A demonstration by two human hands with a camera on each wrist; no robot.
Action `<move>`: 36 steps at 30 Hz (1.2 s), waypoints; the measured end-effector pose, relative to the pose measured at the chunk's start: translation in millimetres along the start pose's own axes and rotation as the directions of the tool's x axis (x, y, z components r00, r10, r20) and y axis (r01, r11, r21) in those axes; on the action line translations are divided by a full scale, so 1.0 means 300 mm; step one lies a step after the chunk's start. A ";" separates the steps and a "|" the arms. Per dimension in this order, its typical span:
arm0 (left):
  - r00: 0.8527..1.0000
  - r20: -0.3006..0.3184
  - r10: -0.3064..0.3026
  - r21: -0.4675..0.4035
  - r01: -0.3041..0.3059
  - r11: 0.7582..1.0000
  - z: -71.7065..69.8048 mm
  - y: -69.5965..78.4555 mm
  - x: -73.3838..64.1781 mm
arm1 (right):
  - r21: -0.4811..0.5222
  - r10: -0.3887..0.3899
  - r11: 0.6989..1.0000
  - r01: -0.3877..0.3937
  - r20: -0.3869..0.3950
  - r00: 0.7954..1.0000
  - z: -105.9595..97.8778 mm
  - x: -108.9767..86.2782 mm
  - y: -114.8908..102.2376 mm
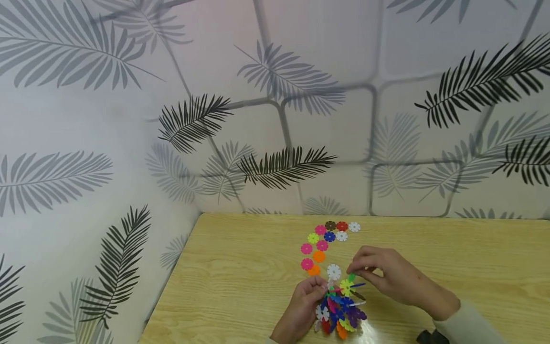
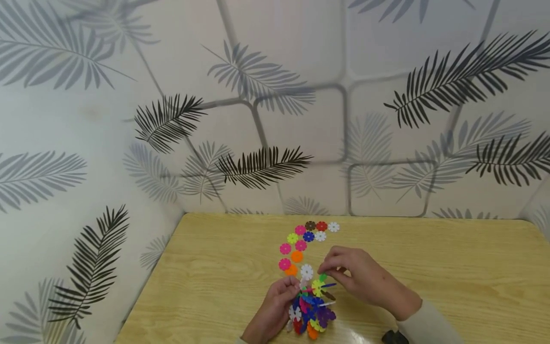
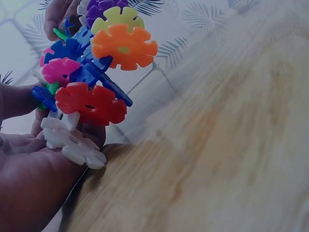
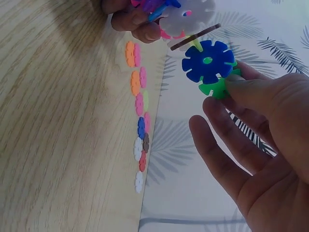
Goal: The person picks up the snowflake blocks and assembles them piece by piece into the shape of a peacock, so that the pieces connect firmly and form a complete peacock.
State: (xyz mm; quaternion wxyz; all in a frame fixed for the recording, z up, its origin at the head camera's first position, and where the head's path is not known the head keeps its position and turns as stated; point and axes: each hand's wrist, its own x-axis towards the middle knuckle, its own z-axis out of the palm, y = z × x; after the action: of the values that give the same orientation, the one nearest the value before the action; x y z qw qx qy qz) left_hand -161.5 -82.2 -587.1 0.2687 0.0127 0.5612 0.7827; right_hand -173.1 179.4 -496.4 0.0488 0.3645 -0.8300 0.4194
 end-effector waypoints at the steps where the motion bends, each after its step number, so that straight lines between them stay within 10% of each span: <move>1: 1.000 0.003 -0.001 -0.002 0.001 1.000 0.000 0.001 0.000 | -0.005 -0.003 1.000 0.003 0.003 1.000 0.000 -0.001 -0.001; 16: 0.998 0.068 0.013 -0.013 -0.012 1.000 -0.003 0.001 -0.011 | 0.153 0.113 0.982 -0.112 0.000 0.994 0.030 -0.036 0.029; 36: 1.000 -0.006 0.002 0.013 -0.002 1.000 0.002 -0.005 0.000 | -0.018 -0.068 0.998 0.068 -0.008 0.998 0.031 -0.028 0.009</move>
State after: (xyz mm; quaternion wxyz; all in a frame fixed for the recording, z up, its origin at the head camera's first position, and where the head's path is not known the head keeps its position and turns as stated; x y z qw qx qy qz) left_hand -160.6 -81.2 -588.3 0.2660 0.0126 0.5670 0.7795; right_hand -166.7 178.5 -507.5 0.0696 0.3903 -0.8205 0.4117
